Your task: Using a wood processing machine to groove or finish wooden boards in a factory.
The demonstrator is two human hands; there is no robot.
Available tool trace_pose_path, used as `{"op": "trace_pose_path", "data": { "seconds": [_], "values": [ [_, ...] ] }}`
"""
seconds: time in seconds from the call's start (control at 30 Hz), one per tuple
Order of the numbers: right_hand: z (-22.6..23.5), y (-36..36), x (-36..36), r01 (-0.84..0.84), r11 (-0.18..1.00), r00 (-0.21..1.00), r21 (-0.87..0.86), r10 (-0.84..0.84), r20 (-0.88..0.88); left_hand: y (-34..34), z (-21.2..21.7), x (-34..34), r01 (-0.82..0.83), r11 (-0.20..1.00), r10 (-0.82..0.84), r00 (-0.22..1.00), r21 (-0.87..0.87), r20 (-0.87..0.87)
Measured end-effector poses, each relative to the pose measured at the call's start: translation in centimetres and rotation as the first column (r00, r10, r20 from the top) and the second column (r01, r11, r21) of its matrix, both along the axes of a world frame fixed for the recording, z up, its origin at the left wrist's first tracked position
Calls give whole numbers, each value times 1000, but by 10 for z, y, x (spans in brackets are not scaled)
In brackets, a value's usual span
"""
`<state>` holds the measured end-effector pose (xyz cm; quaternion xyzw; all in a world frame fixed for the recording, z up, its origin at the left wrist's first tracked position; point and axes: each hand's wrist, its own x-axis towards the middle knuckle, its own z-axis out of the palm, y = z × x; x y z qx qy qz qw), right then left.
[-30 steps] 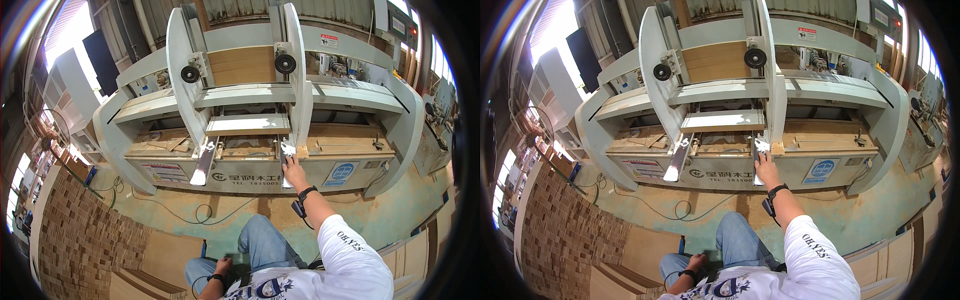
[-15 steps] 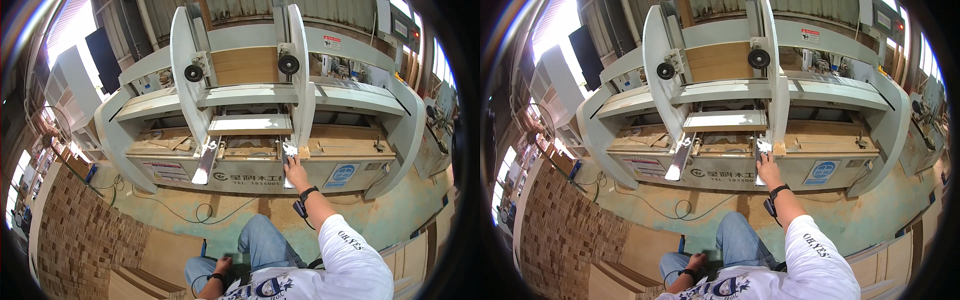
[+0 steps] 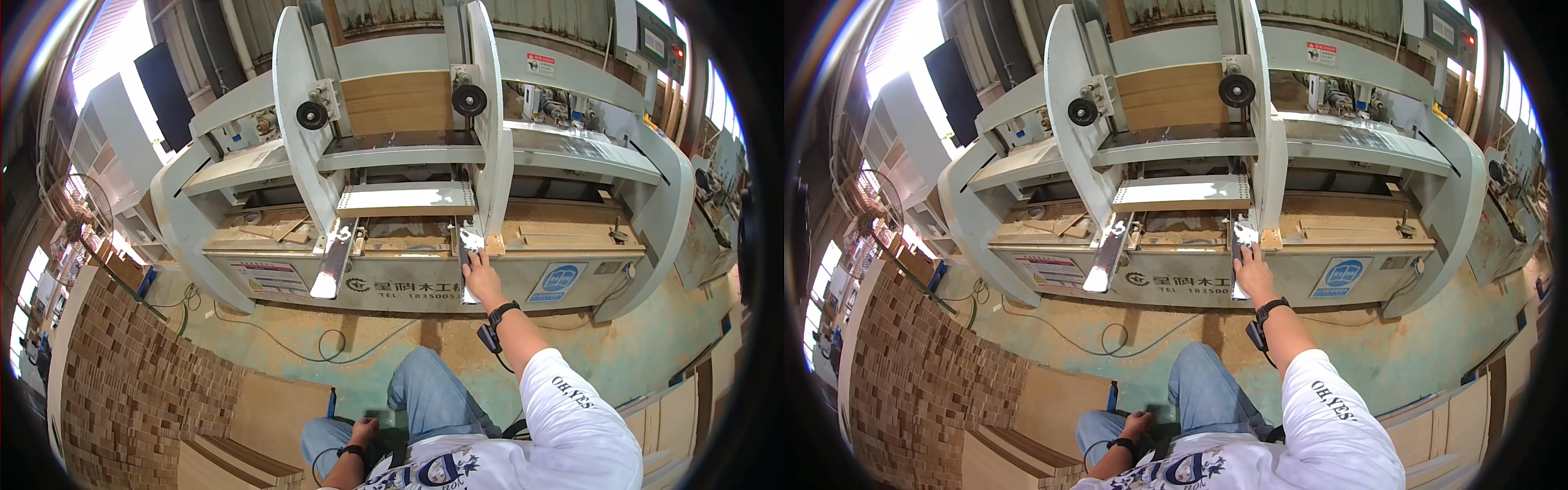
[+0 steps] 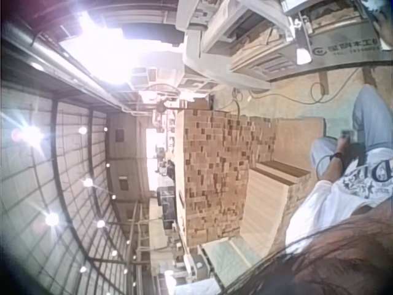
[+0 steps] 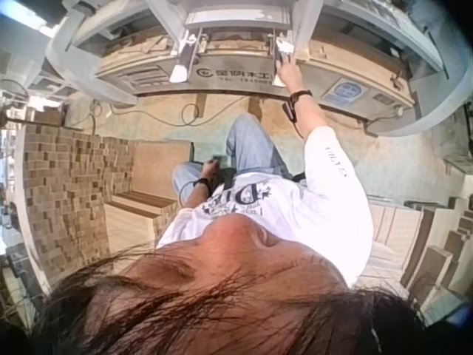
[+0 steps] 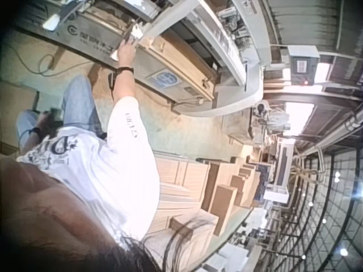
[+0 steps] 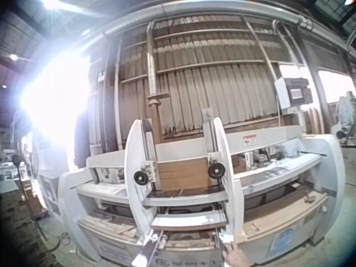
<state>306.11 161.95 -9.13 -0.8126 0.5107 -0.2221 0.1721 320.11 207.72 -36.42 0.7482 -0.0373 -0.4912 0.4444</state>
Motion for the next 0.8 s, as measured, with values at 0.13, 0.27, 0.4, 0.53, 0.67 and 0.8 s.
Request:
{"op": "trace_pose_path", "data": {
  "seconds": [0.13,0.27,0.4,0.53,0.67,0.8],
  "values": [
    [-1,-1,0,3,1000,1000,10,-3,2,-1,9,-2,9,999,-9,1000,-50,9],
    [-2,-2,0,-6,1000,1000,0,6,12,-3,18,-5,-11,999,12,1000,-40,25],
    [-3,-3,1,-6,1000,1000,-11,6,4,-4,23,-6,1,1000,-1,1000,10,24],
    [-3,-3,1,4,1000,1000,-8,-4,-4,-4,27,-6,-6,999,7,1000,-45,13],
    [-3,-3,1,0,1000,1000,-13,1,10,-4,26,-6,10,1000,-9,1000,-11,30],
    [-3,-3,1,0,1000,1000,-5,0,14,-3,19,-4,31,999,-32,999,34,31]
  ]
}}
